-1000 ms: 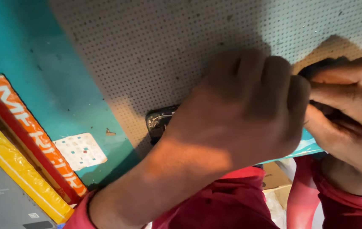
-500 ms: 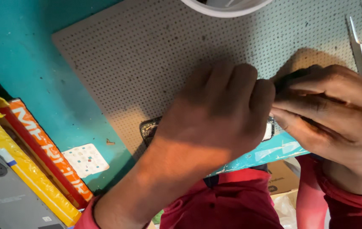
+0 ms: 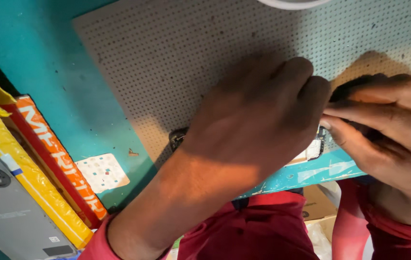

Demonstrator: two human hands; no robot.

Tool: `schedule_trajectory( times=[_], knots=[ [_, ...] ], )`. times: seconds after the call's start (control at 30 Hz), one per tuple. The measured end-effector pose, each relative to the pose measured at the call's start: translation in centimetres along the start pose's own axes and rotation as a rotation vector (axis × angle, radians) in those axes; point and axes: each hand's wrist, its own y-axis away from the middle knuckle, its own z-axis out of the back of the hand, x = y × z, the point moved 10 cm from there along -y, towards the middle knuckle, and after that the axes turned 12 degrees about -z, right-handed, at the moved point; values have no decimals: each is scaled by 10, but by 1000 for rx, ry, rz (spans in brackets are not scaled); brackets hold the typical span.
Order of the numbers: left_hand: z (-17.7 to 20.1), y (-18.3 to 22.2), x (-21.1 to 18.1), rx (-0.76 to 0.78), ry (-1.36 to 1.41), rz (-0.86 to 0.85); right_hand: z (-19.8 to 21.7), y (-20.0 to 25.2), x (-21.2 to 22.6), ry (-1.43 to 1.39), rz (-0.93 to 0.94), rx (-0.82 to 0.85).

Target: The person uses tweezers to remove and reposition small components on a disassembled smartphone motherboard. They carefully lift a ribbon cable and place it into a connector, then adjust other parts on the board using the tweezers.

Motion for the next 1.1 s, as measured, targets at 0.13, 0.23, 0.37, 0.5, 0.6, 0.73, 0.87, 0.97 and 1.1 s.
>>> schedule_trajectory(
  times=[0.13,0.23,0.37,0.5,0.6,0.73,0.87,0.97,1.1],
  knots=[
    [-1,1,2,-30,3,16,-1,0,4,37,76,-2],
    [-4,4,4,-27,-6,20,-3,-5,8,38,135,36],
    [-6,8,5,-60,-1,50,-4,0,35,83,352,-16],
    [-4,8,7,-110,4,61,-9,-1,43,141,362,-58],
    [-3,9,8,-140,0,69,-12,-1,40,144,303,-74],
    [-3,12,8,-166,-38,70,-12,6,19,13,115,-83],
    [-5,15,7,-164,-65,83,-11,16,-6,-90,33,-105],
    [-6,15,7,-168,-82,87,-10,16,-7,1,141,-96],
    [-8,14,6,-142,-107,79,-11,15,3,56,277,-84]
  ],
)
